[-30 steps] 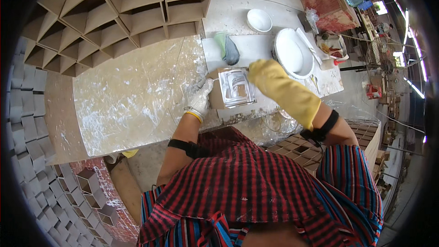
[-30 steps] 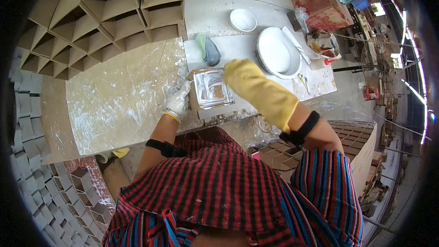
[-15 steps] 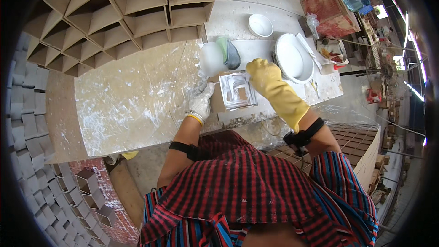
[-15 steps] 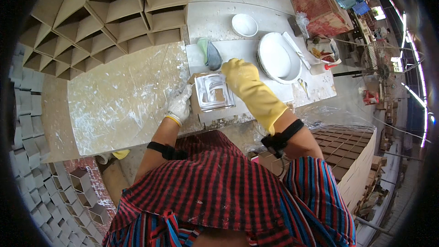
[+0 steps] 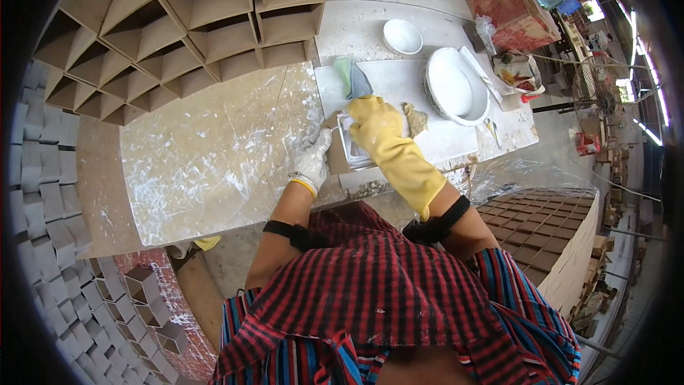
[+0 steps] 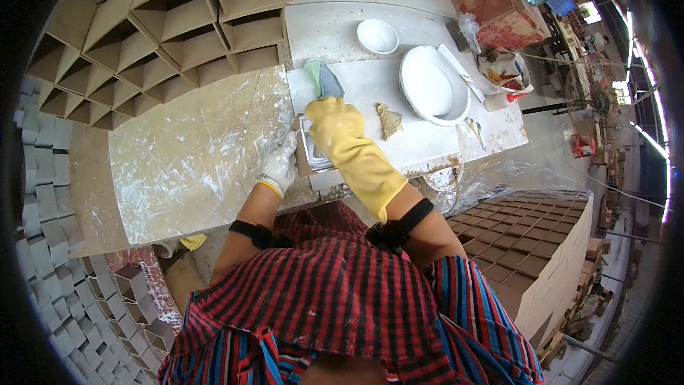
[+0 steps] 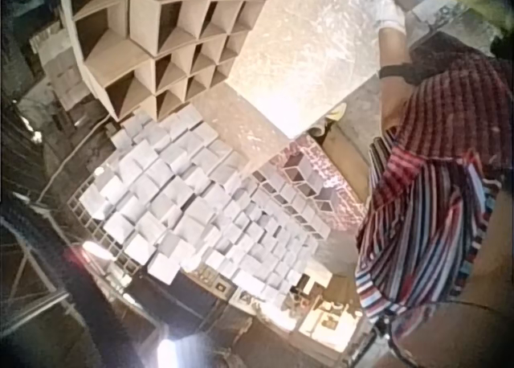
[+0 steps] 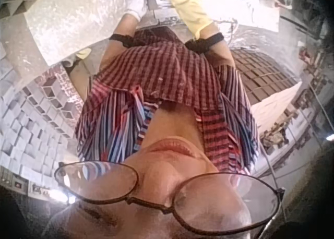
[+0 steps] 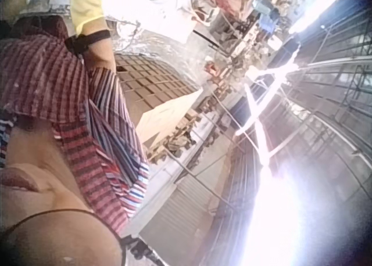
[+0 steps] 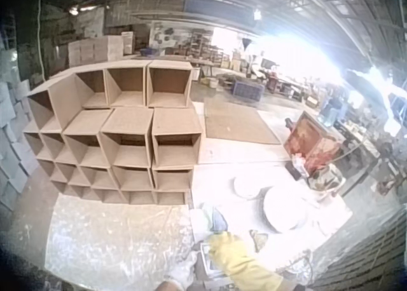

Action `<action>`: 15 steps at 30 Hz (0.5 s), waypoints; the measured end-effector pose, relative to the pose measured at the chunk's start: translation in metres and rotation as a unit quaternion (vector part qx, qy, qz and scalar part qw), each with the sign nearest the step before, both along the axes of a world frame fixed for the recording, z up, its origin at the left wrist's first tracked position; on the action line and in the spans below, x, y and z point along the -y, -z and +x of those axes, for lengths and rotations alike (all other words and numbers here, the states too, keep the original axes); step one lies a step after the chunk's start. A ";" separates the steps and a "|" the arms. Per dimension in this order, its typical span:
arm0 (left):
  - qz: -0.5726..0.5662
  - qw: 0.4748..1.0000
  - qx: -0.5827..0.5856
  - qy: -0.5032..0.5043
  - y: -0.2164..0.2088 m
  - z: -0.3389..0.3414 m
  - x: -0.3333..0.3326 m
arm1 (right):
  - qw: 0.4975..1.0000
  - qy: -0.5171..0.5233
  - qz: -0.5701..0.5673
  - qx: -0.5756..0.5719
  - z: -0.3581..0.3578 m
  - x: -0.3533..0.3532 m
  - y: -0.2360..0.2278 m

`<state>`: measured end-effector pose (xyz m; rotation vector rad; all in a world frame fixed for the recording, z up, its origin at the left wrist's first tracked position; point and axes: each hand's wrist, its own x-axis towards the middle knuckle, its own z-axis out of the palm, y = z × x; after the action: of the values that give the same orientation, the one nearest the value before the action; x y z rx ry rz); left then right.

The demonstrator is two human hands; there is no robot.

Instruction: Polishing or wiping down a small wooden box component using a sponge and white liquid.

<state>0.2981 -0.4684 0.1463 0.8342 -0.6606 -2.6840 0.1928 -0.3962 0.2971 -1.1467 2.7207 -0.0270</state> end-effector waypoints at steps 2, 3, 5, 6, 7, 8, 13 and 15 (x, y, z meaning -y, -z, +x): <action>-0.002 1.000 0.004 0.000 0.000 0.000 0.000 | 0.995 0.039 0.054 0.070 -0.003 -0.001 -0.011; -0.004 1.000 0.008 -0.001 -0.001 0.002 0.001 | 0.998 0.031 -0.011 0.060 -0.007 -0.016 -0.006; -0.009 1.000 0.010 0.000 -0.008 0.000 0.000 | 0.995 0.055 -0.003 0.085 -0.012 -0.017 -0.004; -0.013 1.000 0.013 0.002 -0.011 -0.001 -0.001 | 0.991 0.079 0.005 0.111 -0.014 -0.017 -0.004; -0.013 1.000 0.016 -0.001 -0.009 0.002 0.000 | 0.993 0.099 0.018 0.065 -0.002 -0.005 -0.004; 0.000 1.000 0.018 0.000 -0.006 0.000 0.001 | 0.993 0.099 0.018 0.065 0.001 -0.001 0.003; -0.040 0.998 -0.039 0.041 0.013 0.005 0.005 | 0.997 0.027 -0.063 0.042 -0.005 -0.005 0.008; -0.028 0.998 0.023 0.042 0.004 0.002 0.003 | 0.995 0.045 -0.054 0.071 -0.010 -0.005 0.008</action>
<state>0.2999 -0.4715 0.1423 0.8745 -0.7957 -2.7144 0.1826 -0.3916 0.2894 -1.0051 2.6698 -0.2629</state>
